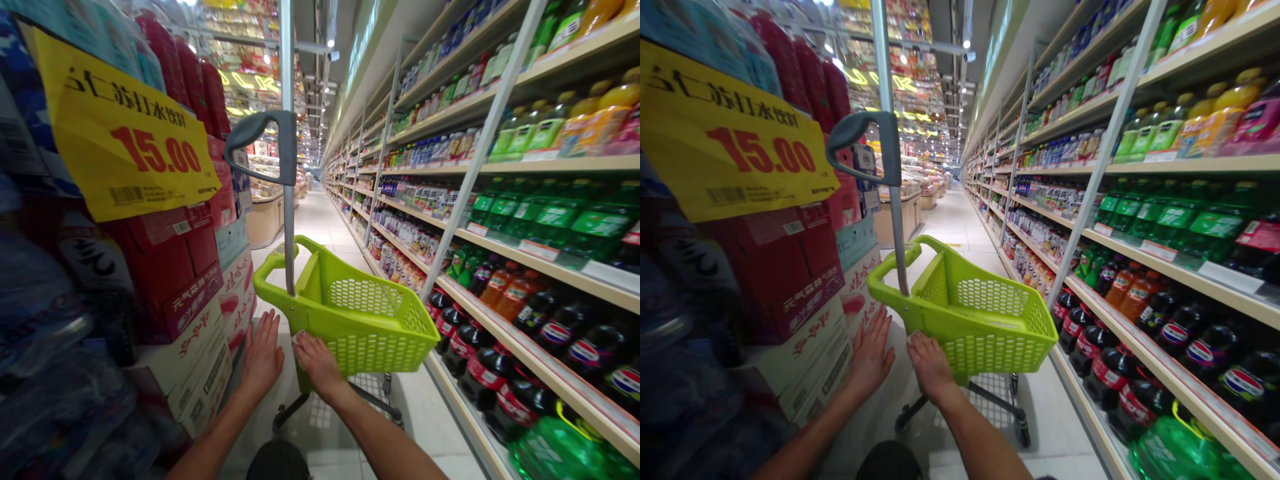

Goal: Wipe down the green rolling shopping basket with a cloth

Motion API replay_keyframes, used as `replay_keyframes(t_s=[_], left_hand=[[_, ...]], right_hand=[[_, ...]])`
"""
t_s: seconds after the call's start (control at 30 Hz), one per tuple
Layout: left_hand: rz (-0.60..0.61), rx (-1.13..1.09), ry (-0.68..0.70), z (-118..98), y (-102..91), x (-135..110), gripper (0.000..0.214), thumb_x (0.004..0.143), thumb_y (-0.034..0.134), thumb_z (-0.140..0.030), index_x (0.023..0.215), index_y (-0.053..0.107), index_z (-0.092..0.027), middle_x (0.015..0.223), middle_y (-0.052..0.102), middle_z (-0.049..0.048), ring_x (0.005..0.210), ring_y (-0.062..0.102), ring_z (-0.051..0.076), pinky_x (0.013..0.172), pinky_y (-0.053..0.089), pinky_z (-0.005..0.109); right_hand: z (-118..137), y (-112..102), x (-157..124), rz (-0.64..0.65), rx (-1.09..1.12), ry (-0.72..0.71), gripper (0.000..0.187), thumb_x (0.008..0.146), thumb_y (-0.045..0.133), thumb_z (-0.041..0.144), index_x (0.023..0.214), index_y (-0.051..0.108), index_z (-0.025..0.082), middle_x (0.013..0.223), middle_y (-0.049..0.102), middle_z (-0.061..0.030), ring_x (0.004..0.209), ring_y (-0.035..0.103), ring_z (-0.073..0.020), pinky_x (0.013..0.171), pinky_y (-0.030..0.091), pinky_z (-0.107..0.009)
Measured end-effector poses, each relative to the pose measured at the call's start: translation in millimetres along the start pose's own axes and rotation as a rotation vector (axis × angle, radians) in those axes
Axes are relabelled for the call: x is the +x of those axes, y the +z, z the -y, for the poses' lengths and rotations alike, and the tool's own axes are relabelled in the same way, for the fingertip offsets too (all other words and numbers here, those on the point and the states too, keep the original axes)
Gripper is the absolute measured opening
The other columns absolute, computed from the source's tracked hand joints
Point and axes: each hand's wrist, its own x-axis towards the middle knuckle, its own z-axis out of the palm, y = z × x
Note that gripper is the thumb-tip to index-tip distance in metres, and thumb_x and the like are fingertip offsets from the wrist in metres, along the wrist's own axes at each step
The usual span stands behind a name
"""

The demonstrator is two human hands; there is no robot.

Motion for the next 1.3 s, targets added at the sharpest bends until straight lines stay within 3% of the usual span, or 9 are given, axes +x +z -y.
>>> replay_keyframes(t_s=[0.07,0.2,0.33,0.5,0.7,0.87,1.0,1.1,1.3], left_hand=[[-0.007,-0.023,-0.024,-4,2.6,-4,0.057,0.073,0.04,-0.013,0.13,0.034,-0.006,0.138,0.036,0.0186,0.129,0.032,0.027,0.107,0.022,0.048],[-0.039,-0.055,-0.025,-11,0.4,11,0.059,0.075,0.039,-0.014,0.133,0.03,-0.008,0.138,0.036,0.0189,0.131,0.03,0.027,0.108,0.02,0.049],[-0.094,-0.038,0.015,-19,-7.2,30,0.059,0.077,0.039,-0.015,0.134,0.026,-0.007,0.137,0.038,0.0193,0.131,0.029,0.026,0.108,0.018,0.049],[-0.056,-0.022,0.093,-24,-12.8,35,0.059,0.076,0.039,-0.014,0.134,0.028,-0.008,0.137,0.038,0.017,0.132,0.028,0.025,0.109,0.016,0.049],[0.043,-0.015,0.146,-35,-14.9,56,0.058,0.074,0.038,-0.013,0.132,0.035,-0.009,0.14,0.035,0.0123,0.132,0.027,0.024,0.11,0.014,0.048],[0.137,-0.018,0.247,-55,-8.9,70,0.058,0.072,0.038,-0.013,0.13,0.04,-0.013,0.138,0.039,0.0098,0.131,0.03,0.023,0.11,0.014,0.048],[0.157,-0.005,0.217,-64,-3.8,72,0.054,0.072,0.037,-0.013,0.126,0.046,-0.011,0.13,0.049,0.0122,0.127,0.036,0.025,0.109,0.013,0.052],[0.174,-0.007,0.208,-64,-3.0,73,0.054,0.072,0.038,-0.013,0.125,0.047,-0.01,0.129,0.05,0.0123,0.126,0.037,0.026,0.109,0.014,0.052],[0.15,-0.037,0.167,-68,0.7,69,0.052,0.073,0.039,-0.014,0.124,0.047,-0.01,0.13,0.05,0.0121,0.127,0.036,0.026,0.11,0.01,0.051]], right_hand=[[-3,-10,1,-0.041,0.039,0.063,0.034,0.088,0.04,0.014,0.119,0.054,0.019,0.127,0.052,-0.0086,0.122,0.042,-0.0185,0.098,0.039,-0.036],[-13,-47,48,-0.231,0.069,0.149,0.042,0.087,0.037,0.011,0.127,0.047,0.018,0.138,0.039,-0.0083,0.132,0.025,-0.018,0.107,0.027,-0.041],[-19,-47,73,-0.192,0.048,0.133,0.04,0.086,0.041,0.009,0.124,0.05,0.015,0.136,0.043,-0.0095,0.131,0.027,-0.018,0.106,0.028,-0.039],[-46,-28,30,-0.217,0.044,0.165,0.042,0.085,0.04,0.008,0.124,0.05,0.017,0.134,0.045,-0.0084,0.128,0.033,-0.0169,0.103,0.034,-0.036],[-110,-43,-42,-0.222,-0.065,0.439,0.046,0.078,0.035,0.0,0.116,0.057,0.013,0.123,0.054,-0.0144,0.12,0.045,-0.0217,0.094,0.04,-0.041],[-81,-44,-15,-0.167,0.003,0.391,0.049,0.077,0.039,0.005,0.125,0.048,0.01,0.128,0.049,-0.0159,0.123,0.039,-0.0225,0.097,0.036,-0.039],[-64,-41,12,-0.069,0.021,0.427,0.047,0.08,0.044,0.01,0.126,0.047,0.02,0.131,0.047,-0.0102,0.123,0.039,-0.0217,0.098,0.034,-0.042],[-87,-46,-15,-0.017,-0.038,0.476,0.046,0.081,0.04,0.006,0.122,0.05,0.025,0.13,0.05,-0.0075,0.119,0.044,-0.0202,0.096,0.034,-0.043],[-175,-80,-131,-0.104,-0.225,0.698,0.05,0.074,0.039,0.001,0.117,0.055,0.021,0.127,0.052,-0.0093,0.119,0.044,-0.0228,0.097,0.032,-0.047]])
